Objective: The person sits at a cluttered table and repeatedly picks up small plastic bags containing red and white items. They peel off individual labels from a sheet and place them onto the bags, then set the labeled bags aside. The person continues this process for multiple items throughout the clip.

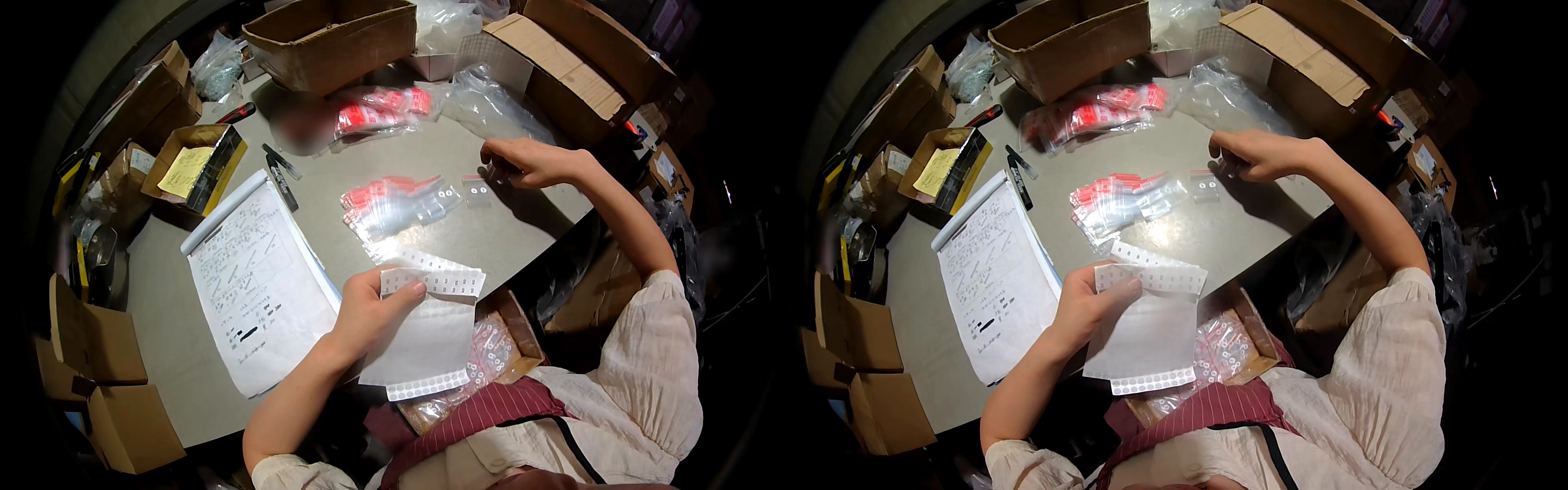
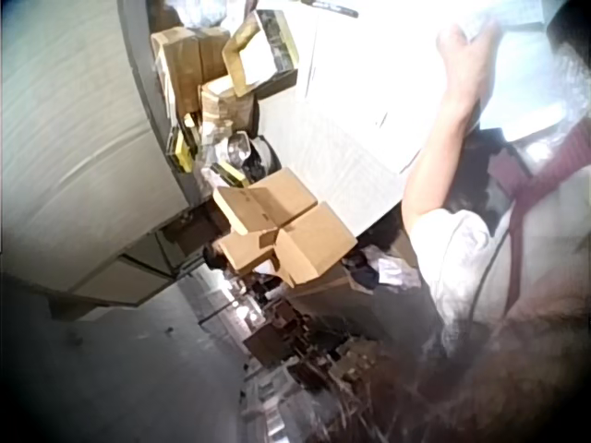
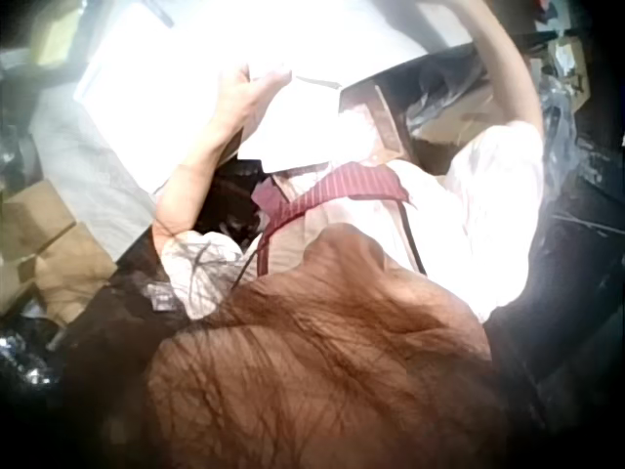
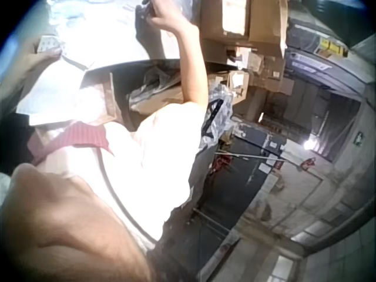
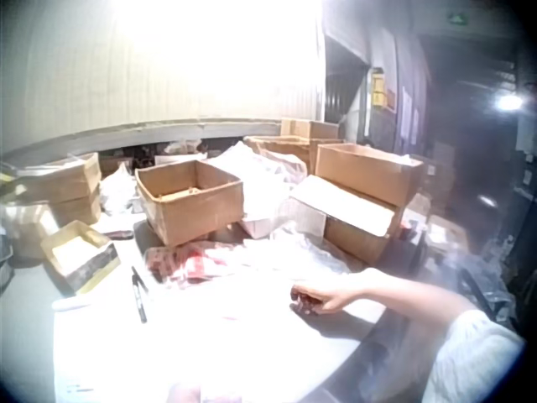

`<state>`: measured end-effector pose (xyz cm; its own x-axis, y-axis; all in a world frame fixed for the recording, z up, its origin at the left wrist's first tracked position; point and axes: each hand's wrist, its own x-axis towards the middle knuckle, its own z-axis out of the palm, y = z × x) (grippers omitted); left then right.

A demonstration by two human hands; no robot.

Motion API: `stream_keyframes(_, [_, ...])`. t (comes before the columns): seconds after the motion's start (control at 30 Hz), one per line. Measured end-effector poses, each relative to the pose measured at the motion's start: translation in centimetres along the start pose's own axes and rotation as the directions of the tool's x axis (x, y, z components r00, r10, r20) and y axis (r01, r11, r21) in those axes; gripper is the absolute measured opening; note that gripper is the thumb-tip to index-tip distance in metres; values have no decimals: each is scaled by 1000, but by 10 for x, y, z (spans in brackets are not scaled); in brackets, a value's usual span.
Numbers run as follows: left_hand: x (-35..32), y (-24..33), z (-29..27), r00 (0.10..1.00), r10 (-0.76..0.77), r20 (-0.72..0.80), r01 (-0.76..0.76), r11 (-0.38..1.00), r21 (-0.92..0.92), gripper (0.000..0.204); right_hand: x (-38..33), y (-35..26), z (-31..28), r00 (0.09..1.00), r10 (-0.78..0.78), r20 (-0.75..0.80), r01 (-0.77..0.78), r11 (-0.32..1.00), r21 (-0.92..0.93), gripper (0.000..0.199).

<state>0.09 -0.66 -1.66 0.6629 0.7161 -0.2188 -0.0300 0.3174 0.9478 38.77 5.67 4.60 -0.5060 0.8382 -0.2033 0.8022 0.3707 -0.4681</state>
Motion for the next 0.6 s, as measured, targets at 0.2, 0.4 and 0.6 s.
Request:
stream_keyframes(0.2, [0,0,0,1000,11,-3,-11,1000,-3,22,4,3,15,997,-29,-69,6,949,-317,41])
stream_keyframes(0.4, [0,0,-2,1000,16,0,-16,1000,12,23,-7,-2,6,956,150,-251,-210,950,-232,42])
stream_keyframes(0.6, [-9,17,-1,997,48,-67,-54,993,-103,23,-51,-3,39,950,146,-277,-166,985,-49,45])
